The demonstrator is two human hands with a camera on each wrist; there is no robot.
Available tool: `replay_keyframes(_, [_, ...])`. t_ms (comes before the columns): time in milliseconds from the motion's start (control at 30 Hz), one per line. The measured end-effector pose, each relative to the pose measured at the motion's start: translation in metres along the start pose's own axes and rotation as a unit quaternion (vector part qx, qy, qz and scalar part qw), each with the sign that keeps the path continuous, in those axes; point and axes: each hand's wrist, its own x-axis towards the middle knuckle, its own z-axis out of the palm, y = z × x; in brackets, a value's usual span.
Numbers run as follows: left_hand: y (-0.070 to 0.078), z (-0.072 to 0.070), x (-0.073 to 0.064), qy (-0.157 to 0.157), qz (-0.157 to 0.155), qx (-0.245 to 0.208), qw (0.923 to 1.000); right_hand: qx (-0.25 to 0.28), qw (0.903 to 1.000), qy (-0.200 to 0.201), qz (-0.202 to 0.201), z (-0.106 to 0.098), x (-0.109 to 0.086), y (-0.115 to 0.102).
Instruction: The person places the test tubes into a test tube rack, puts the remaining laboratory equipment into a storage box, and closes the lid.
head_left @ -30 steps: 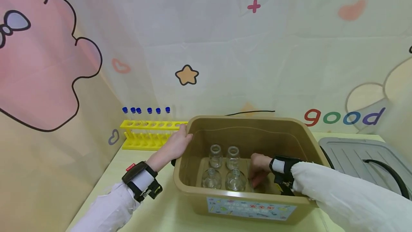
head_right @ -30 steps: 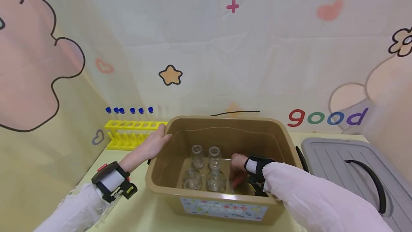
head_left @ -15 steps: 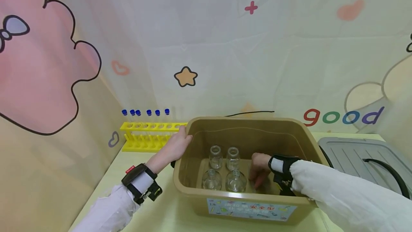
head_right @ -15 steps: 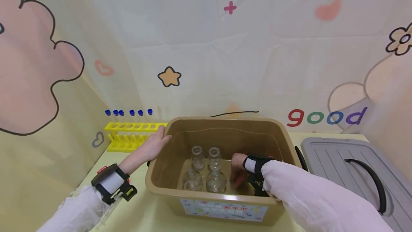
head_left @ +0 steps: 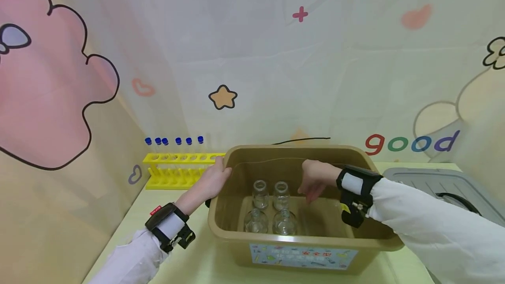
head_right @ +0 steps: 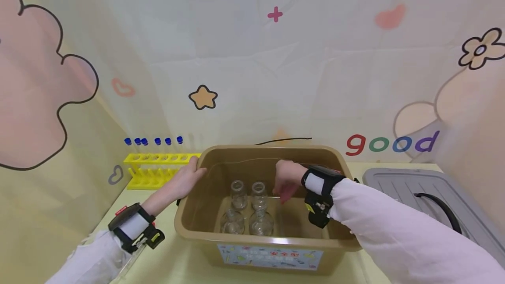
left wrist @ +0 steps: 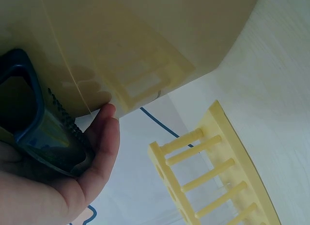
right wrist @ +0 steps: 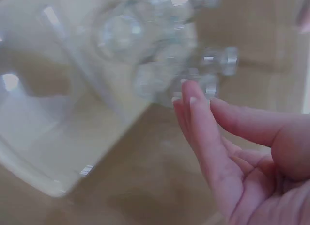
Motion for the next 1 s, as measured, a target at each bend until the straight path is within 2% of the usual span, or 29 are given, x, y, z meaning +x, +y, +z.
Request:
replay_keyframes(67, [-0.001, 0.0, 0.0, -0.002, -0.001, -0.003, 1.0, -0.007, 0.9998, 0.0, -0.02, -0.011, -0.028, -0.023])
replay_keyframes(133, [-0.001, 0.0, 0.0, -0.003, -0.001, -0.007, 1.0, -0.012, 0.9989, -0.007, -0.045, -0.021, -0.044, -0.032])
replay_keyframes(233, [-0.003, -0.001, 0.0, -0.001, 0.0, -0.006, 1.0, -0.001, 0.9978, -0.021, -0.064, -0.036, -0.059, -0.037])
replay_keyframes(333, [-0.003, -0.001, -0.001, 0.002, 0.0, -0.002, 1.0, 0.034, 0.9957, -0.027, -0.082, -0.051, -0.076, -0.039])
replay_keyframes(467, [-0.003, -0.002, -0.002, 0.006, 0.0, 0.002, 1.0, 0.054, 0.9937, -0.008, -0.098, -0.075, -0.098, -0.035])
replay_keyframes(600, [-0.003, -0.003, -0.003, 0.007, -0.003, 0.004, 1.0, 0.047, 0.9937, 0.042, -0.092, -0.099, -0.115, -0.017])
replay_keyframes(767, [-0.004, -0.003, -0.003, 0.008, -0.004, 0.003, 1.0, 0.025, 0.9934, 0.096, -0.057, -0.121, -0.13, 0.017])
replay_keyframes(900, [-0.004, -0.003, -0.002, 0.007, 0.0, 0.0, 1.0, 0.006, 0.993, 0.115, -0.026, -0.129, -0.139, 0.048])
replay_keyframes(1000, [-0.004, -0.003, -0.002, 0.004, 0.001, -0.005, 1.0, -0.006, 0.9936, 0.113, -0.007, -0.128, -0.142, 0.075])
